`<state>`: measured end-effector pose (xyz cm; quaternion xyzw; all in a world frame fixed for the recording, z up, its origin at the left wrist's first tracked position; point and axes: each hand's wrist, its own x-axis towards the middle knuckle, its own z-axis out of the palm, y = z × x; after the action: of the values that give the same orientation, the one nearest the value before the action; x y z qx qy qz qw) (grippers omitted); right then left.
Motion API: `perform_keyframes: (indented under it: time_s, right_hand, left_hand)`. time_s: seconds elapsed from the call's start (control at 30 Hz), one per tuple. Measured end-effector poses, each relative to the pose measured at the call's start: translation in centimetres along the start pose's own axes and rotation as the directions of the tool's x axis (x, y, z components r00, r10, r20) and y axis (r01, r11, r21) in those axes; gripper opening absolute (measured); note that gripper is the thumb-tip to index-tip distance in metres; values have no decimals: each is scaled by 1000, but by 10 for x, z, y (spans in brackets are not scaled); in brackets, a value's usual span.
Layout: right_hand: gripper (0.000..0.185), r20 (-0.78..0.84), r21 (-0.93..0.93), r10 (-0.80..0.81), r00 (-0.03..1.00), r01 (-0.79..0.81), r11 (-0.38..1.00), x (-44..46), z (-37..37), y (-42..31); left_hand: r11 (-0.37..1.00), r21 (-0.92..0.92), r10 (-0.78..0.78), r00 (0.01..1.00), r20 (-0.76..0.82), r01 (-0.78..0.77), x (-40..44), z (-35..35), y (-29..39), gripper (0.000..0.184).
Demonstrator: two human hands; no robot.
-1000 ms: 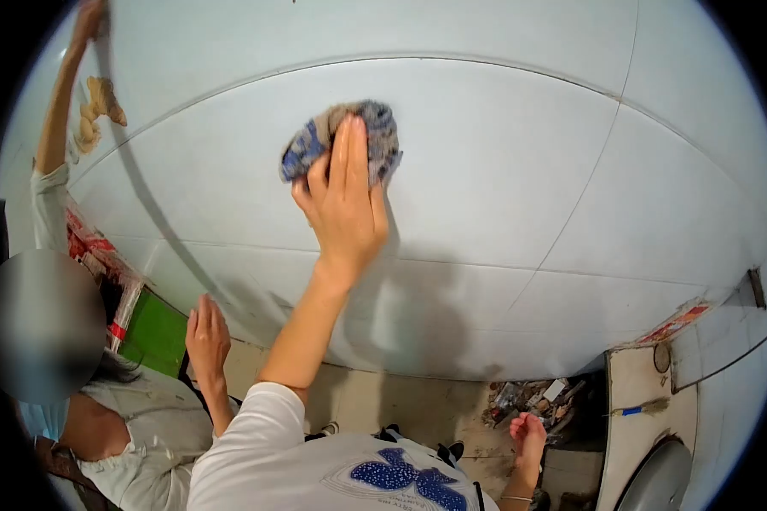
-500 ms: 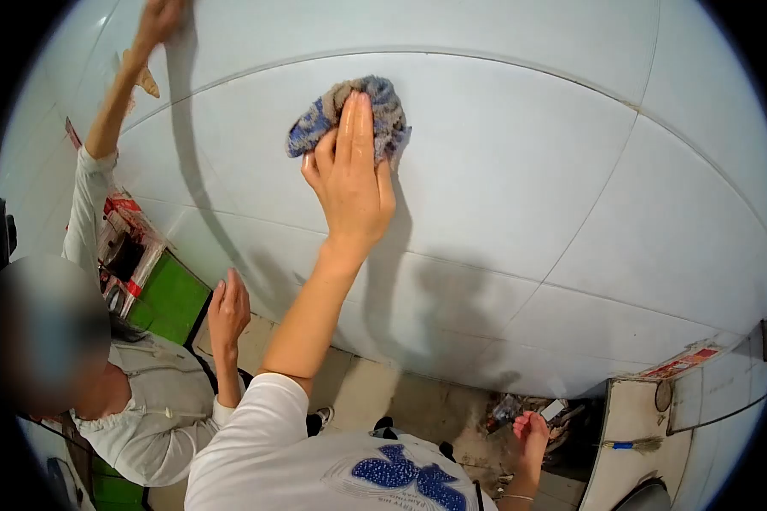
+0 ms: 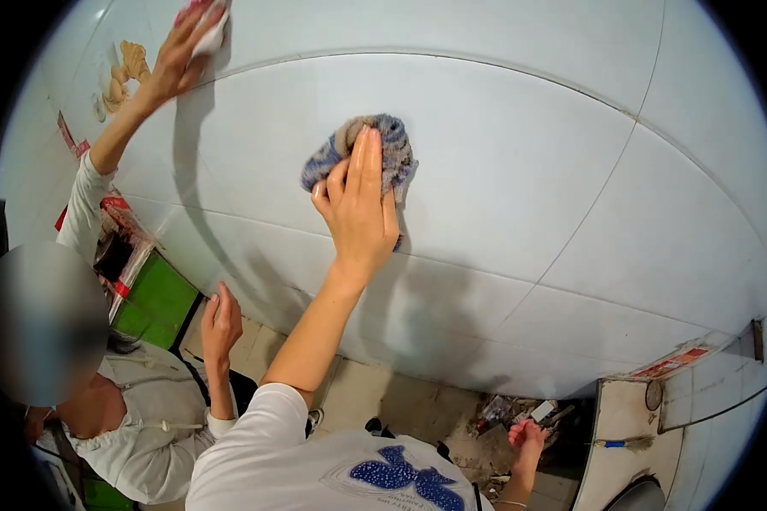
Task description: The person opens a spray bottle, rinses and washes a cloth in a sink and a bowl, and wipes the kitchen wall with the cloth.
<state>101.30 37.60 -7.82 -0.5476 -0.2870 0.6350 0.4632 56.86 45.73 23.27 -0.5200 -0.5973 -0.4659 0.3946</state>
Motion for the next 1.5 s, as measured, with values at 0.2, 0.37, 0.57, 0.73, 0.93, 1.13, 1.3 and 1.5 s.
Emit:
perform_keyframes:
  time_s: [0.2,0.37,0.57,0.73,0.93,1.13,1.3,1.5]
  right_hand:
    - [22,10,-46,-45,999,45,998,1,-3,3]
    - [23,-24,-24,29,999,-30,999,12,-13,12]
    - [23,33,-4,9,999,-9,1000,7,-4,3]
    - [22,-13,-15,25,1000,-25,1000,13,-6,6]
    - [23,-23,13,-22,999,23,1000,12,-19,5]
    - [22,-13,35,-31,999,32,999,15,-40,6]
    - [23,-77,81,-81,994,87,993,2,-43,-10]
    - [25,-233,139,-99,968,134,981,-20,-104,0]
  left_hand:
    - [998,-46,40,993,-112,-46,34,0,1,73]
    - [999,-36,-5,1000,5,5,11,-6,3,71]
    - [998,-20,56,994,-93,-58,34,-4,8,69]
    - [999,-35,18,997,71,-15,-30,4,15,68]
    - [982,-54,168,966,-199,-182,71,7,17,65]
    - [844,-216,497,867,-32,-491,22,57,110,54]
    - [759,-364,643,708,293,-539,-159,97,122,50]
    - [898,-328,298,954,-39,-294,-25,80,142,50]
